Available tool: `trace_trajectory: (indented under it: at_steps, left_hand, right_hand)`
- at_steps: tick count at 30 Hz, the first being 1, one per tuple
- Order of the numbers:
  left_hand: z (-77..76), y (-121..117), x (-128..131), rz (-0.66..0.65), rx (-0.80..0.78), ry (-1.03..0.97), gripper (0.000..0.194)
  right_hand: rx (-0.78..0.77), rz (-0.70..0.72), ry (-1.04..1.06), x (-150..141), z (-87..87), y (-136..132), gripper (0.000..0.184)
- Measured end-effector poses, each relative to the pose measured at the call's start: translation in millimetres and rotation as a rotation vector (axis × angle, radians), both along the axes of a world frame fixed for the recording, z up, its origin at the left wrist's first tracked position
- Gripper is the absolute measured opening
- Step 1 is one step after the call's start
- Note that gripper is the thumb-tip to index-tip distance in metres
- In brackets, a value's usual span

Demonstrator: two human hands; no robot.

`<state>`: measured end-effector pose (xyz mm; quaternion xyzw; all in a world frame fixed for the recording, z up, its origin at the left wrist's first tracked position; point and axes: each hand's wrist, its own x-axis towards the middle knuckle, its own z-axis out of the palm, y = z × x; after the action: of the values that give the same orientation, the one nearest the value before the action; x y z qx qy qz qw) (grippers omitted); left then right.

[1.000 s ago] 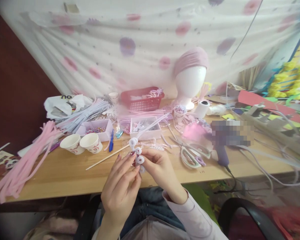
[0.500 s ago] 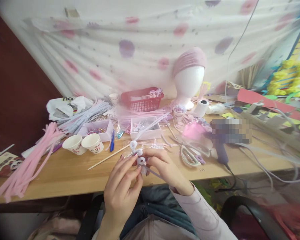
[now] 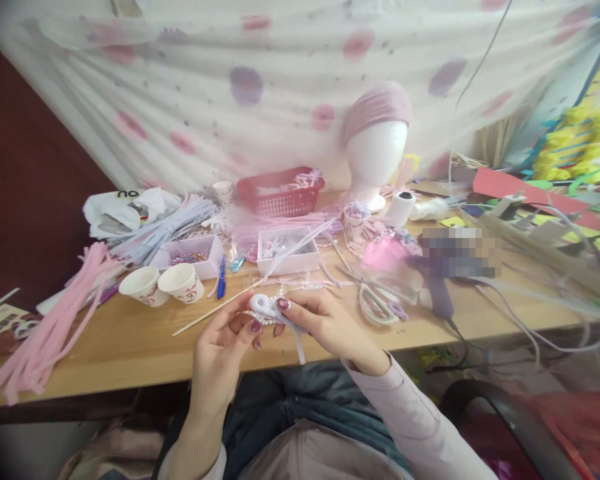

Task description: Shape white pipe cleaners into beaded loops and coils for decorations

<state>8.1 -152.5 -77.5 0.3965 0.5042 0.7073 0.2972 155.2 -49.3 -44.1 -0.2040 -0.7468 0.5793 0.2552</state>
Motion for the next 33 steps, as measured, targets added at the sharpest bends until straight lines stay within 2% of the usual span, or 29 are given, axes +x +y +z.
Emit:
trace_trajectory:
  at_steps: [2,5,10,13,20,25,30,33]
  left_hand:
    - [1.6,3.0,-4.1,-0.06,0.016,-0.037,0.031]
    - [2.4,3.8,-8.9,-0.081,0.055,0.032,0.027]
    - [4.2,1.5,-18.4,-0.052,0.15,0.338,0.038]
    - [9.0,1.2,-23.1,-0.11,0.199,0.447,0.033]
    - [12.0,2.0,-28.7,-0.175,0.073,0.303,0.011]
    - [8.4,4.1,-35.0,-0.231,0.037,0.269,0.01]
    - [10.2,6.3,-36.1,-0.272,0.037,0.253,0.01]
    - [13.2,6.8,-35.6,-0.298,0.038,0.281,0.012]
  right_hand:
    - [0.044,0.022,-0.055,1.0,1.9,-0.3,0.049]
    - [0.13,0.057,-0.126,2.4,6.2,-1.2,0.048]
    - [0.196,0.108,-0.185,3.5,13.6,0.3,0.051]
    - [0.192,0.139,-0.207,3.2,15.1,2.8,0.05]
    - [0.021,0.216,-0.149,2.2,15.9,8.7,0.044]
    - [-0.081,0.228,-0.101,3.5,14.7,11.7,0.044]
    - [-0.154,0.136,-0.114,5.7,16.3,10.0,0.05]
    - [-0.098,0.181,-0.104,6.6,17.6,10.1,0.047]
